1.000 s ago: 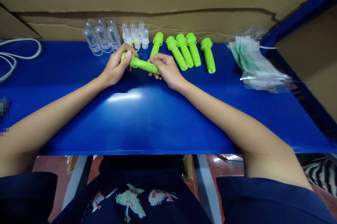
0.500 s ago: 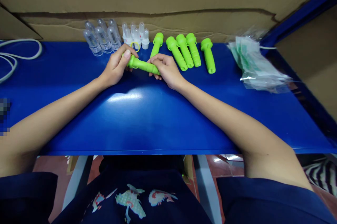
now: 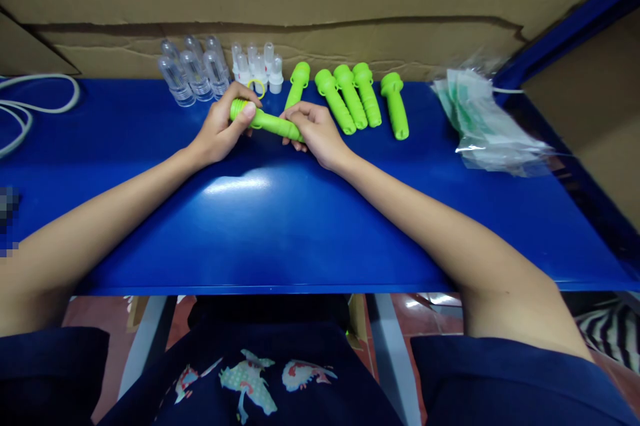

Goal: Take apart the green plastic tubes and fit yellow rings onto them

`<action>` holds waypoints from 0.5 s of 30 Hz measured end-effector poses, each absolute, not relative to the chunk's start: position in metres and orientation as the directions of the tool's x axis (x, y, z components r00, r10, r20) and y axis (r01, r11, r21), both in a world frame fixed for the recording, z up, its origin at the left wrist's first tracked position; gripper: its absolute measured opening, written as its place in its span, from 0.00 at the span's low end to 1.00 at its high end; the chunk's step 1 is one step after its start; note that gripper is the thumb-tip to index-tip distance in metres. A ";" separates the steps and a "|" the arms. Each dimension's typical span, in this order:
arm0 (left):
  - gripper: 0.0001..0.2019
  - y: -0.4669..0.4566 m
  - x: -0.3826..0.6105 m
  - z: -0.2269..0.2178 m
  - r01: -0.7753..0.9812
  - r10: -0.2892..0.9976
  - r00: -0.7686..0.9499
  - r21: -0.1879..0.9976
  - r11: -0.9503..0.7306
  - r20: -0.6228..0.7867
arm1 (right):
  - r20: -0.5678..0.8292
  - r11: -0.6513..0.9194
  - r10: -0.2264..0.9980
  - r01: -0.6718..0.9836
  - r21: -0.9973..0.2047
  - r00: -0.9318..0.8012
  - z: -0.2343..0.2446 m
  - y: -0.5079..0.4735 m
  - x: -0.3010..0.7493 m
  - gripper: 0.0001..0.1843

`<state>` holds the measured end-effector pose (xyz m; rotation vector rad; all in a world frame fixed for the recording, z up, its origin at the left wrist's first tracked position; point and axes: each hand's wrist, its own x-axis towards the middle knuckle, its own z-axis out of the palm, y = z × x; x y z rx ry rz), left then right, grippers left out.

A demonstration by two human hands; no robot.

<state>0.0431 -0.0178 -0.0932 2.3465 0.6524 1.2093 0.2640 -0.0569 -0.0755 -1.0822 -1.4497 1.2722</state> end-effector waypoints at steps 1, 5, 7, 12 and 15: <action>0.25 -0.018 0.043 -0.093 0.216 0.584 0.508 0.562 -0.798 0.633 | 0.077 0.091 0.972 0.053 -0.994 -0.220 -0.076 -0.057 0.264 0.15; 0.26 -0.017 0.045 -0.095 0.208 0.591 0.494 0.573 -0.792 0.637 | 0.081 0.097 0.969 0.061 -0.993 -0.232 -0.076 -0.057 0.264 0.18; 0.29 -0.017 0.045 -0.095 0.161 0.571 0.483 0.574 -0.803 0.664 | 0.078 0.093 0.972 0.058 -0.994 -0.223 -0.076 -0.057 0.264 0.17; 0.26 -0.020 0.046 -0.092 0.190 0.585 0.487 0.576 -0.795 0.648 | 0.068 0.079 0.977 0.049 -0.996 -0.204 -0.075 -0.057 0.263 0.14; 0.24 -0.022 0.044 -0.090 0.246 0.614 0.494 0.579 -0.777 0.615 | 0.073 0.087 0.974 0.053 -0.995 -0.216 -0.076 -0.056 0.264 0.16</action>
